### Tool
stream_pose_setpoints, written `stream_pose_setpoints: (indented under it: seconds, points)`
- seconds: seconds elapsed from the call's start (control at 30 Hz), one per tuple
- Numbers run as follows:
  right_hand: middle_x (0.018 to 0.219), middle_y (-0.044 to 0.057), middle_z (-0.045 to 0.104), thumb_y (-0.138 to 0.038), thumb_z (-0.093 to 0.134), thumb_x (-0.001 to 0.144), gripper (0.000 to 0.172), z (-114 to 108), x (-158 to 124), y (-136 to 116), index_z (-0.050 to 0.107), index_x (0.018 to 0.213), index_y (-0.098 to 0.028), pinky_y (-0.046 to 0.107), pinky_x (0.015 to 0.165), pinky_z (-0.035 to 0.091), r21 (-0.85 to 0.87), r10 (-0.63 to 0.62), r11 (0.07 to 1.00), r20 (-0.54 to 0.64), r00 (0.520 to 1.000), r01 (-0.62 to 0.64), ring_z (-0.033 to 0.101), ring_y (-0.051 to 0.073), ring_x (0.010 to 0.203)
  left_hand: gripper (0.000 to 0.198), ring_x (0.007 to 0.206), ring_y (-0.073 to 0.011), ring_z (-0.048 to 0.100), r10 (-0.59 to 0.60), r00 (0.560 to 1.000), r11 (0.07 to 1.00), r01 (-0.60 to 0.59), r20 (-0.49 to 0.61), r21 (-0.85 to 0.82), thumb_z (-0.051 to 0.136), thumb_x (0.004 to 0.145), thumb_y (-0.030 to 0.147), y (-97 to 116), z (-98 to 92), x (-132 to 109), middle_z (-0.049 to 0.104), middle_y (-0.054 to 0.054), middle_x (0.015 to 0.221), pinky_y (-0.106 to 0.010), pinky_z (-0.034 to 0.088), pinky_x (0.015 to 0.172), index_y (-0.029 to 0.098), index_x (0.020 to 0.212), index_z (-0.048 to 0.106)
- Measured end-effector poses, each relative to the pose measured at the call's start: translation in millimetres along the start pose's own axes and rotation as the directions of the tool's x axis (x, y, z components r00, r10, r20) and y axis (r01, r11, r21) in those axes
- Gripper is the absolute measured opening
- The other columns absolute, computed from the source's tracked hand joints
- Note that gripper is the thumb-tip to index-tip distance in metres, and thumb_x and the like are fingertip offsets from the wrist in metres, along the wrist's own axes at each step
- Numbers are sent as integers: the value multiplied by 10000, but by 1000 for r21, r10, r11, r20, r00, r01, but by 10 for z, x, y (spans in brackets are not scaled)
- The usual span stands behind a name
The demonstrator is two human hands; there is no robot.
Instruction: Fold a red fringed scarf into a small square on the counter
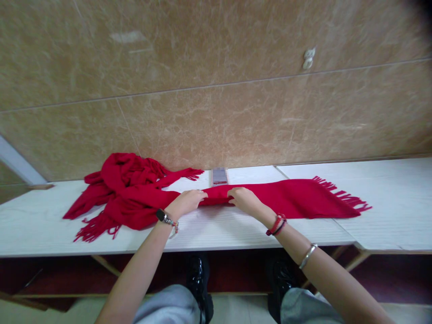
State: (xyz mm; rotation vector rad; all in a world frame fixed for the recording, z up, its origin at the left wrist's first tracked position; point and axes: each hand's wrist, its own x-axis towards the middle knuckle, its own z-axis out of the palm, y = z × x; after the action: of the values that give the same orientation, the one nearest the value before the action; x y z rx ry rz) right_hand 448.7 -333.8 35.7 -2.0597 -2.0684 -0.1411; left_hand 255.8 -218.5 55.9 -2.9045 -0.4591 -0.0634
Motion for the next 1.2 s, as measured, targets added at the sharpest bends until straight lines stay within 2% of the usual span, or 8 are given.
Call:
stream_pose_setpoints:
  seconds: [0.13,0.23,0.37,0.57,0.77,0.9,1.03,1.2]
  points:
    - [892,80,638,-147,499,792,115,14,-13,17,603,840,-160,234,685,384,22,-44,999,14,999,44,586,186,842,199,906,-195,575,6,997,999,-3,75,-32,515,775,160,-53,-46,-75,622,-47,966,-272,433,766,196,961,575]
    - [896,75,626,-109,494,784,124,13,-42,21,595,840,-155,228,692,382,48,-121,992,19,992,120,578,171,826,202,885,-193,573,-12,995,1000,14,101,-18,513,747,129,-96,-63,-122,618,-48,924,-269,433,760,187,930,576]
    - [906,79,609,-70,460,786,204,37,-83,-84,569,940,-149,240,705,405,39,-146,988,-43,988,148,559,168,845,176,863,-177,565,-19,999,1000,20,47,-2,461,755,79,-92,-67,-109,591,-47,896,-260,426,767,175,853,571]
    - [1051,106,577,-169,483,820,219,161,28,-405,577,1015,-139,265,802,426,10,-245,968,-180,953,251,500,194,1012,179,859,-180,556,-43,999,999,43,5,23,434,793,96,-74,-75,-63,578,-50,898,-267,430,755,175,855,581]
    - [901,110,646,-45,398,811,263,10,197,-469,630,903,-128,262,704,462,-77,-115,990,16,993,116,604,196,845,190,893,-176,555,-77,996,997,77,-40,-2,465,798,119,-247,-7,-162,595,-60,951,-273,419,812,170,926,597]
    - [878,141,658,-23,384,796,285,-155,200,-381,635,893,-117,289,691,464,-101,4,995,48,999,1,623,229,844,180,922,-191,562,-126,992,992,126,-14,-9,536,776,161,-416,5,-307,612,-73,970,-278,421,826,162,942,606]
    - [898,136,658,-34,395,793,274,-169,189,-325,633,894,-127,275,705,451,-64,-13,998,79,997,18,618,224,868,152,886,-190,587,-205,979,978,205,-5,31,496,817,198,-540,-54,-478,641,-65,936,-272,442,786,177,907,618]
    - [906,118,649,-31,385,790,284,-106,206,-402,621,910,-134,273,716,439,-34,-73,996,102,992,77,604,211,883,242,920,-191,587,-251,960,959,264,-127,99,372,868,122,-549,-100,-602,626,-95,1017,-281,443,792,140,997,576]
